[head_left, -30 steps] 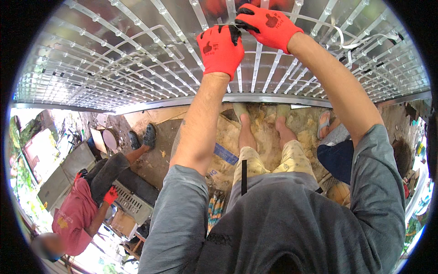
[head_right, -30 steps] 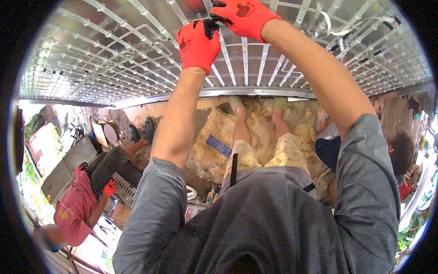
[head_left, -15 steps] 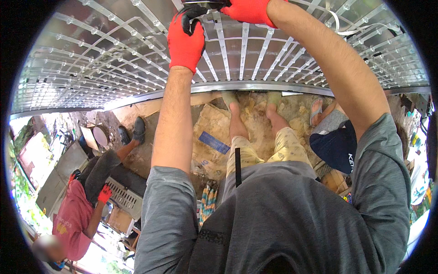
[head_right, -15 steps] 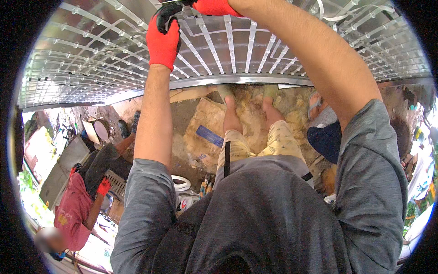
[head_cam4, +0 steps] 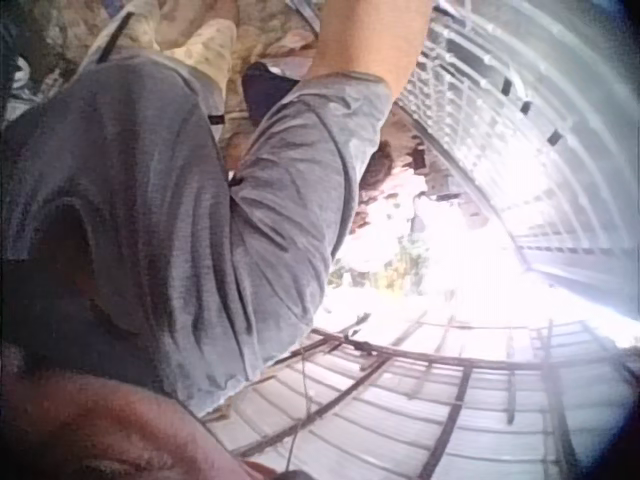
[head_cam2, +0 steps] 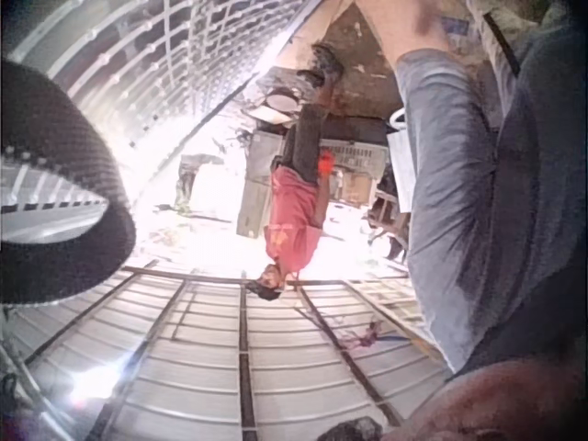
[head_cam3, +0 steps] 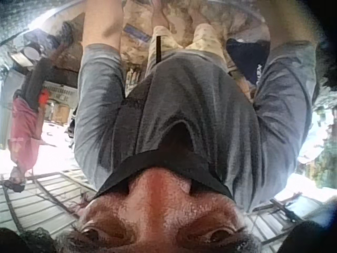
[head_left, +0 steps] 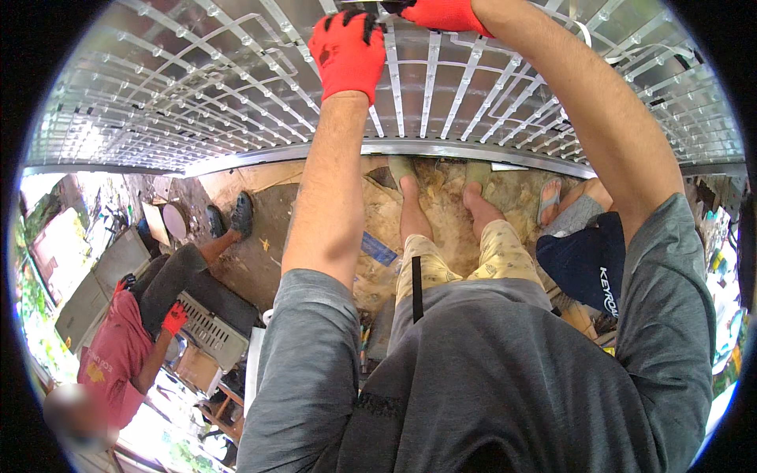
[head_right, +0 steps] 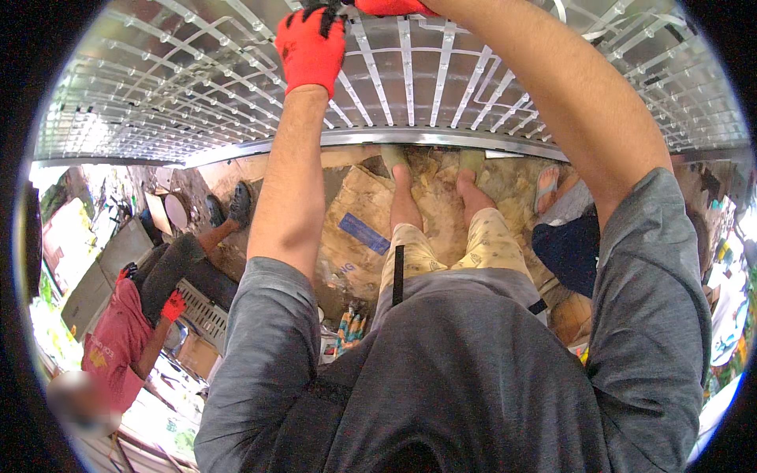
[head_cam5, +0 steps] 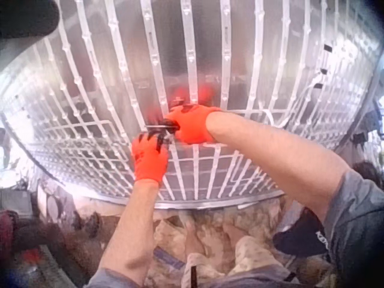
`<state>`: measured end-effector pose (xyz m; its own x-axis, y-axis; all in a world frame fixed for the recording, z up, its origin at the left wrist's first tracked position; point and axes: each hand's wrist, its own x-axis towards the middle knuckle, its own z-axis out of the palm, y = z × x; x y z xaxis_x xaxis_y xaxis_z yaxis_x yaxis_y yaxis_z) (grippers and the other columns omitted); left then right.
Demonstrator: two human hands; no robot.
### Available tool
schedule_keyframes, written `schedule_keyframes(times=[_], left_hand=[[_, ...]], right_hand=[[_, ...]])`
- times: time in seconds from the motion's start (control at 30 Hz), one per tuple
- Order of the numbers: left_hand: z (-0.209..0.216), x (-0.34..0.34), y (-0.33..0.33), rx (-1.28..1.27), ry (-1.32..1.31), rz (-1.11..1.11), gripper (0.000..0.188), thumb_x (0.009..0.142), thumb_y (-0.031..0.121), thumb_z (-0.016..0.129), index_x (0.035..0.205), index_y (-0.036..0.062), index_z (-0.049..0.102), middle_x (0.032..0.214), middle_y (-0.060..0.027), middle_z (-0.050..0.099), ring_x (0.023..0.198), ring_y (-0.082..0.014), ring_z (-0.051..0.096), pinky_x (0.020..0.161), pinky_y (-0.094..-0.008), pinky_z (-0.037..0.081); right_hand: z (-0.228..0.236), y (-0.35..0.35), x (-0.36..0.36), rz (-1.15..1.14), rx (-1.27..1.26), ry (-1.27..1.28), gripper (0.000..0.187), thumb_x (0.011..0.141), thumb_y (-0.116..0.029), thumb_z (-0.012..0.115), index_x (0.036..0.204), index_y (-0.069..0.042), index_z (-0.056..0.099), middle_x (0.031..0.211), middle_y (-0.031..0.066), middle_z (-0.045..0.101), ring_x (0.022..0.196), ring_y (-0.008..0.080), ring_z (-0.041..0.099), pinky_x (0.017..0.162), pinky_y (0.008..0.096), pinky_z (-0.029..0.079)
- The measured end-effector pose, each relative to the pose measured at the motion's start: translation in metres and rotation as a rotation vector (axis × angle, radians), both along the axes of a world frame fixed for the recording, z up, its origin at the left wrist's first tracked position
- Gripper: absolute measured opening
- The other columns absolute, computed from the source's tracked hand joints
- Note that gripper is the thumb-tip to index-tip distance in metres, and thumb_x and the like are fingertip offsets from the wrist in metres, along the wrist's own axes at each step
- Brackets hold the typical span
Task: The person handles a white perforated plastic sheet, peeling off a protective film and discarding it. They then use a utility knife to cut and trim clear plastic strips attached to a large metal frame, working alongside other people in a cluttered workshop.
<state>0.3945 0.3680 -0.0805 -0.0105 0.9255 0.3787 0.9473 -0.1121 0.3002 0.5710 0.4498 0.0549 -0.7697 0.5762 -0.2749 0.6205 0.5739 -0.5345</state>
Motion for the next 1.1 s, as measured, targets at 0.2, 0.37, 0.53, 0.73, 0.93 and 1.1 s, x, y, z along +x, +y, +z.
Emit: schedule_keyframes(times=[0.2, 0.37, 0.53, 0.73, 0.93, 1.1], left_hand=[[0.005, 0.019, -0.019, -0.115, -0.279, -0.081, 0.022, 0.084, 0.021, 0.064, 0.098, 0.0043, 0.065, 0.101, -0.0191, 0.064, 0.098, -0.0403, 0.057, 0.086, -0.0474, 0.045], [0.003, 0.026, -0.033, -0.138, -0.294, -0.023, 0.021, 0.083, 0.020, 0.062, 0.096, 0.0026, 0.063, 0.099, -0.0195, 0.061, 0.097, -0.0405, 0.056, 0.086, -0.0478, 0.044], [0.009, 0.046, -0.037, -0.133, -0.466, 0.040, 0.018, 0.083, 0.018, 0.063, 0.094, 0.0038, 0.062, 0.098, -0.0175, 0.060, 0.098, -0.0388, 0.056, 0.087, -0.0473, 0.043], [-0.009, 0.031, -0.035, -0.001, -0.701, 0.153, 0.031, 0.085, 0.011, 0.067, 0.114, 0.0021, 0.059, 0.111, -0.0133, 0.057, 0.098, -0.0281, 0.059, 0.089, -0.0376, 0.047], [-0.014, 0.020, -0.014, -0.039, -0.537, 0.099, 0.045, 0.078, 0.011, 0.078, 0.117, 0.0023, 0.057, 0.112, -0.0116, 0.059, 0.092, -0.0238, 0.062, 0.086, -0.0350, 0.049], [-0.026, 0.021, -0.008, -0.225, -0.818, 0.234, 0.037, 0.075, 0.011, 0.078, 0.107, 0.0008, 0.062, 0.105, -0.0134, 0.066, 0.100, -0.0274, 0.063, 0.089, -0.0374, 0.048]], right_hand=[[0.017, 0.005, 0.009, 0.058, -0.024, -0.181, 0.025, 0.080, -0.014, 0.057, 0.103, -0.006, 0.062, 0.108, 0.0169, 0.064, 0.101, 0.0334, 0.063, 0.086, 0.0436, 0.049], [-0.024, 0.007, 0.008, 0.211, 0.268, -0.137, 0.028, 0.086, -0.022, 0.056, 0.112, -0.010, 0.058, 0.115, 0.0156, 0.061, 0.103, 0.0312, 0.063, 0.086, 0.0439, 0.050], [-0.064, 0.001, 0.032, 0.041, 0.376, 0.030, 0.039, 0.088, -0.013, 0.062, 0.125, -0.014, 0.053, 0.137, 0.0055, 0.050, 0.111, 0.0324, 0.059, 0.091, 0.0418, 0.051], [-0.118, -0.073, 0.042, -0.524, 0.186, 0.525, 0.050, 0.088, -0.020, 0.058, 0.137, -0.020, 0.049, 0.141, 0.0152, 0.048, 0.121, 0.0370, 0.053, 0.100, 0.0413, 0.046], [-0.113, -0.088, 0.014, -0.632, 0.114, 0.439, 0.052, 0.088, -0.020, 0.057, 0.139, -0.021, 0.048, 0.145, 0.0119, 0.044, 0.124, 0.0340, 0.051, 0.101, 0.0408, 0.044], [-0.085, -0.067, 0.009, -0.542, 0.438, 0.348, 0.045, 0.090, -0.020, 0.057, 0.134, -0.022, 0.052, 0.134, 0.0073, 0.053, 0.110, 0.0310, 0.060, 0.088, 0.0413, 0.052]])
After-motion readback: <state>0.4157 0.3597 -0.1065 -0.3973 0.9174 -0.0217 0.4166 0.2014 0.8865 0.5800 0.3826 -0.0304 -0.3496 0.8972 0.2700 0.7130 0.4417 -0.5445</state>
